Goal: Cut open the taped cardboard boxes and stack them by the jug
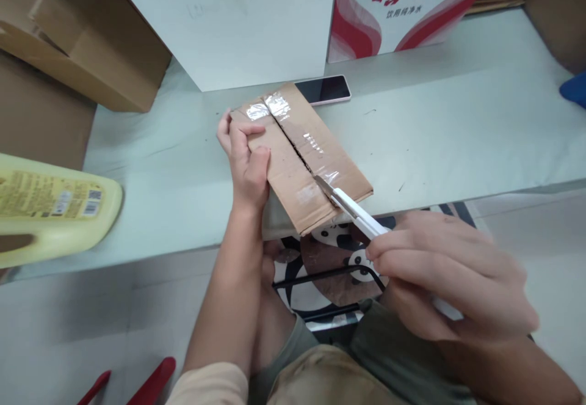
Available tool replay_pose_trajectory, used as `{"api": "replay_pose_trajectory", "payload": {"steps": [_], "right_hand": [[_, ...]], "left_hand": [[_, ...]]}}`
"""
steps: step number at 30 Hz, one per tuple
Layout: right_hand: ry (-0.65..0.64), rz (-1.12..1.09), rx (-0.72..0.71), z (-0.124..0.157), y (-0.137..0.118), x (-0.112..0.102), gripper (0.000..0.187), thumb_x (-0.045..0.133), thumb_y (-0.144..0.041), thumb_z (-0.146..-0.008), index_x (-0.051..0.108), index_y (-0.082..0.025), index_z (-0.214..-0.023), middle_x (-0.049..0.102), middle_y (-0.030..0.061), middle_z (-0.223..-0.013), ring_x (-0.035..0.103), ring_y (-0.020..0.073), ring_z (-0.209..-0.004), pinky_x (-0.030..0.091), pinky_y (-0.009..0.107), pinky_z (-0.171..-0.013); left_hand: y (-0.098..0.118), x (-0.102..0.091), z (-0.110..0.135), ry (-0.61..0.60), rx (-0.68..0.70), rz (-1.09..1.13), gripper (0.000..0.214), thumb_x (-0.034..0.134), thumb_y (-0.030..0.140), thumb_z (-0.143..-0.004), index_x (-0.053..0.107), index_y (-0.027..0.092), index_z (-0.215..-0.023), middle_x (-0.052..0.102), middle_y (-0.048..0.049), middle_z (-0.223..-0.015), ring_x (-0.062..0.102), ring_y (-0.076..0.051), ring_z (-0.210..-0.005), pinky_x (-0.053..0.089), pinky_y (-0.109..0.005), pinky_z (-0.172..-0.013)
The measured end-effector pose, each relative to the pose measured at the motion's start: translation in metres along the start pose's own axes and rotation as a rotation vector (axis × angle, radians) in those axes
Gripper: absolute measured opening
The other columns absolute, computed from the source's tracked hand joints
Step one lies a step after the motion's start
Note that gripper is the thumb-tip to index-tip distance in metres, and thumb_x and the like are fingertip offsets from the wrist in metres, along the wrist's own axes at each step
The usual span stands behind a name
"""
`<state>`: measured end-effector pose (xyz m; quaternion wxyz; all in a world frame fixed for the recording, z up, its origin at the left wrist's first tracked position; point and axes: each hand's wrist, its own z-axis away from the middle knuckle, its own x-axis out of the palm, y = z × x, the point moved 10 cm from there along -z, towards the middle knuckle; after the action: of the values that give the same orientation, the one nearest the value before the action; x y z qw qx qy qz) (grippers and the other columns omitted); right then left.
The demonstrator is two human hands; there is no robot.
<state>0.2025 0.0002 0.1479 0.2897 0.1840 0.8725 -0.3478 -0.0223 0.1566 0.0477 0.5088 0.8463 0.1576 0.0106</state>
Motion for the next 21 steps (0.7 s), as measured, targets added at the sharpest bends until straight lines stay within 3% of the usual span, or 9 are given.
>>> {"api": "replay_pose_trajectory", "payload": {"steps": [4,11,15,21], "right_hand": [[-0.003,0.021,-0.078,-0.013,-0.012,0.008,0.019,0.057,-0.006,-0.082,0.061,-0.025,-0.086,0.075,-0.0004,-0.075,0.065,0.0132,-0.058,0.054,0.028,-0.054],[0.065,-0.026,-0.018,-0.015,-0.007,0.007,0.023,0.050,-0.004,-0.082,0.058,-0.025,-0.084,0.070,-0.0038,-0.067,0.065,0.0118,-0.056,0.053,0.025,-0.054],[0.041,-0.064,0.019,-0.011,-0.010,0.004,0.024,0.054,-0.002,-0.079,0.060,-0.024,-0.085,0.071,-0.0015,-0.074,0.061,0.0117,-0.058,0.052,0.025,-0.054],[0.059,-0.086,0.050,-0.012,-0.007,0.007,0.026,0.053,-0.001,-0.078,0.058,-0.026,-0.084,0.066,-0.0035,-0.065,0.062,0.0134,-0.056,0.053,0.027,-0.053]], "left_hand": [[-0.002,0.000,-0.001,-0.001,-0.020,0.005,0.024,0.073,0.042,-0.081,0.061,0.025,-0.094,0.051,-0.0087,-0.130,0.017,-0.036,-0.158,0.017,-0.053,-0.131],[-0.002,0.000,0.001,-0.004,0.008,0.007,0.023,0.071,0.040,-0.080,0.061,0.025,-0.095,0.051,-0.0087,-0.124,0.021,-0.037,-0.156,0.014,-0.054,-0.131],[-0.002,0.001,0.001,0.000,0.008,-0.002,0.022,0.068,0.040,-0.081,0.062,0.025,-0.094,0.052,-0.0084,-0.119,0.027,-0.037,-0.153,0.012,-0.055,-0.131],[-0.004,0.001,0.001,0.019,-0.036,-0.001,0.021,0.072,0.037,-0.078,0.063,0.026,-0.094,0.053,-0.0071,-0.116,0.027,-0.036,-0.153,0.010,-0.053,-0.132]]}}
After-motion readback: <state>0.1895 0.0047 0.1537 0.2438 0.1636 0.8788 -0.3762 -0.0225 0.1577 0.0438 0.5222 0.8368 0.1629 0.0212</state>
